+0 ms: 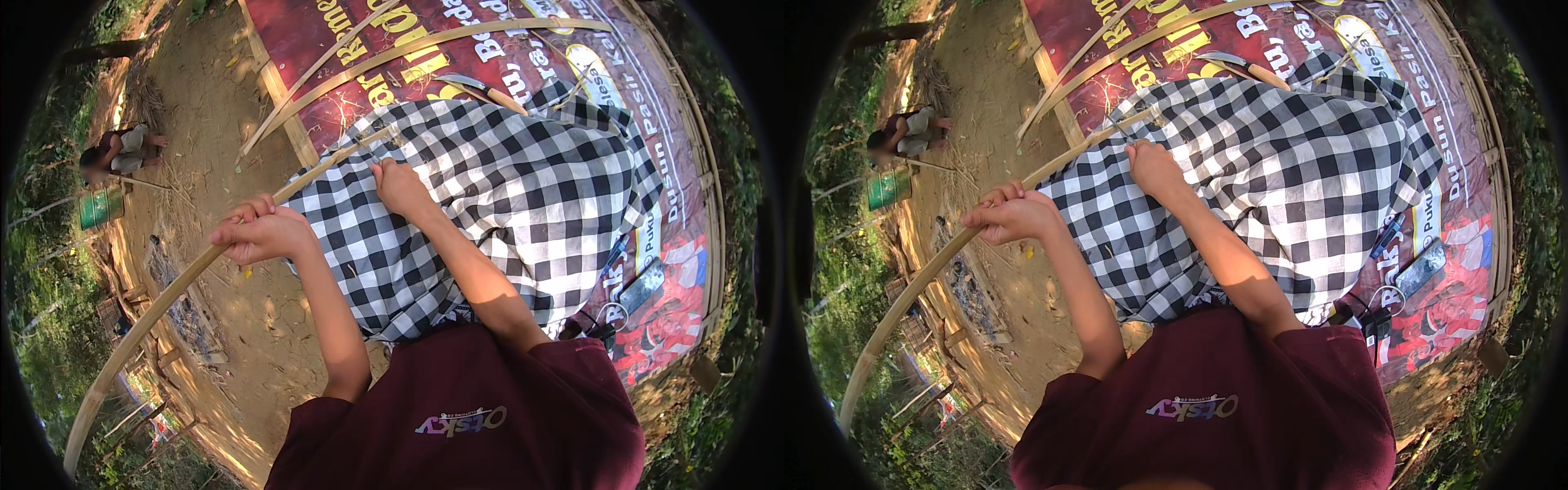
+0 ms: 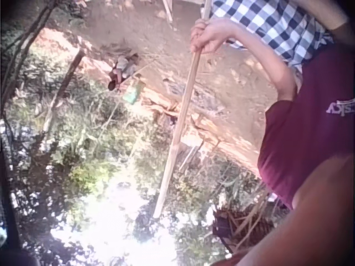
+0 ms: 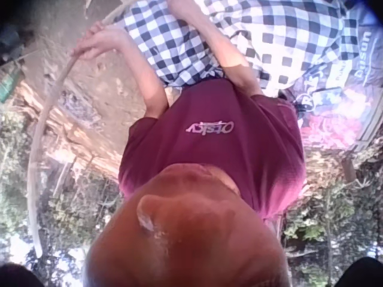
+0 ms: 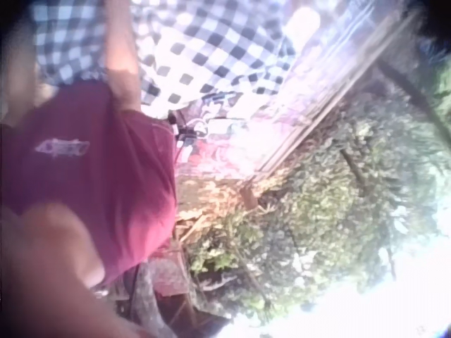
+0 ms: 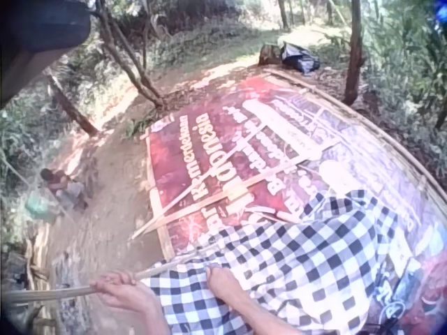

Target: The person shaves a thin strip of bamboo using a knife, holding the strip with their hands and moving the blade along the length of the material.

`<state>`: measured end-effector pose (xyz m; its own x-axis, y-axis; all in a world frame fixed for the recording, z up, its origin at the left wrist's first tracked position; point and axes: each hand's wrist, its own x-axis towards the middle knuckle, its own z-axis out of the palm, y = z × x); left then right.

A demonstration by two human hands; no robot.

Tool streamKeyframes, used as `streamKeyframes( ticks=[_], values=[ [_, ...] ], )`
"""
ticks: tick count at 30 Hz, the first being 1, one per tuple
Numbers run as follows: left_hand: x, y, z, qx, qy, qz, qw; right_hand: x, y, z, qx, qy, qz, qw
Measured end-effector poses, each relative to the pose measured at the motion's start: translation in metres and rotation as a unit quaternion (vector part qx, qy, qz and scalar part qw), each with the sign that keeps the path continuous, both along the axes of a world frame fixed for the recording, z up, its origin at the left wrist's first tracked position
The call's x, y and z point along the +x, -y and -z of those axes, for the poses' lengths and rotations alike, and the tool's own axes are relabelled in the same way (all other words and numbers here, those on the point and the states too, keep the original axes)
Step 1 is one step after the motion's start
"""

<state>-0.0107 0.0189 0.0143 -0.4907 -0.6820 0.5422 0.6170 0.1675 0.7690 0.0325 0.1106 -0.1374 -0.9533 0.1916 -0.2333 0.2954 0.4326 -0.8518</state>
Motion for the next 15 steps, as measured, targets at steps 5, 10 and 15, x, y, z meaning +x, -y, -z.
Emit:
streamKeyframes(
  ticks=[5,10,15],
  values=[
    [0.002,0.0,0.001,-0.004,-0.016,0.016,1.0,0.005,0.013,-0.019,-0.06,-0.093,-0.04,0.993],
    [0.005,0.012,-0.001,0.0,0.015,0.007,1.0,0.002,0.026,-0.023,-0.024,-0.069,0.011,0.997],
    [-0.004,0.026,-0.001,0.055,0.046,0.001,0.997,-0.002,0.027,-0.032,-0.021,-0.062,-0.008,0.998]
  ],
)
